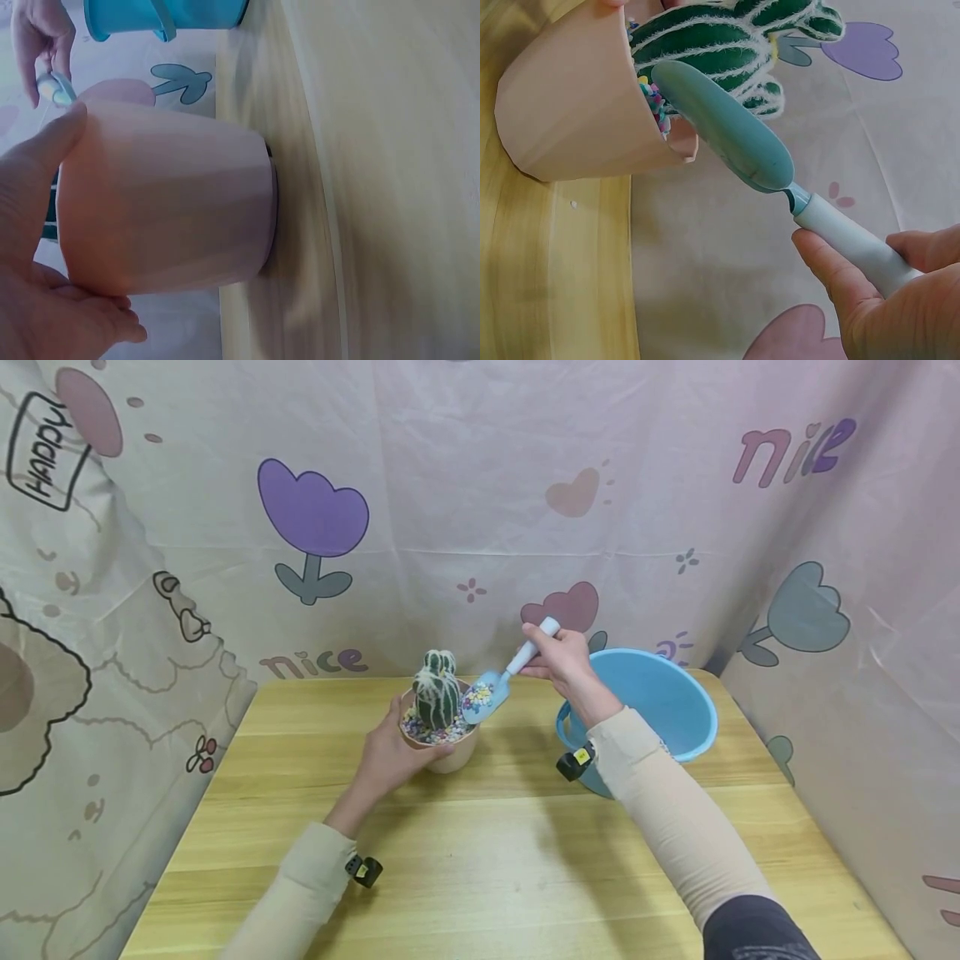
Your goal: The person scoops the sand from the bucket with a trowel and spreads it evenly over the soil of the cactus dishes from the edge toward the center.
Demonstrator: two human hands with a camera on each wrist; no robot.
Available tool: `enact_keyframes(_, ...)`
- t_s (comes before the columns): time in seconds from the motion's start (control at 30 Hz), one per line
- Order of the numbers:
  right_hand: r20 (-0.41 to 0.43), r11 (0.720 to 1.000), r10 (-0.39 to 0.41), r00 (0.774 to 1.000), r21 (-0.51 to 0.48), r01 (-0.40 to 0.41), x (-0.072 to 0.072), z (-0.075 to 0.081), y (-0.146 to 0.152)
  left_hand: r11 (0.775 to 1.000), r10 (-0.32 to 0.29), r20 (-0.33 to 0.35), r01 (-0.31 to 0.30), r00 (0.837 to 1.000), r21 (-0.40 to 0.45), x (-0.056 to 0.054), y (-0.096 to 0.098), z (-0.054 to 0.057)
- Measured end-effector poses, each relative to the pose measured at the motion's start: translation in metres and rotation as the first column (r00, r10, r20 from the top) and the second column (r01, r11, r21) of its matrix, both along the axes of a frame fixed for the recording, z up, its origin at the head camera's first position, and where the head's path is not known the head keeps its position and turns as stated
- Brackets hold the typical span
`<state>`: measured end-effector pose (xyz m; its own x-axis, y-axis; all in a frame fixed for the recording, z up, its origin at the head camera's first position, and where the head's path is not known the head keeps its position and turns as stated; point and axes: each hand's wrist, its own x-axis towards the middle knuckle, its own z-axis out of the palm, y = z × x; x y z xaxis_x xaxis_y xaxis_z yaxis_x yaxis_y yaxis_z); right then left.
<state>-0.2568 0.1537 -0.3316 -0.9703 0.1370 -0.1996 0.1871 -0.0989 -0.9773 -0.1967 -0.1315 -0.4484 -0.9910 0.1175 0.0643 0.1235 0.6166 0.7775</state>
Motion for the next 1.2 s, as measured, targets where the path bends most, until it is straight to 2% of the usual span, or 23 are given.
enact_keyframes(0.27,-0.013,1.0,0.003,1.0,0.004,-0.003,0.001,0.001,0.0,1.0,0.023,-0.051,-0.022,0.998,0.005,0.005,0.008,0.001)
enact_keyframes(0.43,-0.009,1.0,0.006,1.0,0.006,-0.006,0.001,0.001,0.0,1.0,0.023,-0.04,-0.023,0.999,0.0,0.004,0.008,0.001)
enact_keyframes(0.63,-0.015,1.0,0.014,1.0,0.027,-0.014,0.002,0.003,-0.001,0.998,-0.017,0.04,0.019,0.999,-0.06,-0.002,-0.001,0.01)
enact_keyframes(0.77,-0.012,1.0,0.012,1.0,0.028,-0.012,0.002,0.003,-0.001,0.994,-0.065,0.068,0.07,0.996,-0.081,-0.009,-0.008,0.016)
enact_keyframes(0.97,0.001,0.999,0.002,1.0,0.039,-0.002,0.002,0.0,0.001,0.985,-0.149,0.062,0.154,0.987,-0.079,-0.016,-0.014,0.016)
enact_keyframes(1.07,0.003,0.999,0.0,1.0,0.045,0.0,0.001,-0.001,0.003,0.985,-0.149,0.045,0.152,0.988,-0.082,-0.016,-0.015,0.015)
enact_keyframes(1.2,-0.002,0.999,-0.003,1.0,0.046,0.003,0.001,0.0,0.004,0.99,-0.119,0.026,0.12,0.993,-0.073,-0.015,-0.014,0.014)
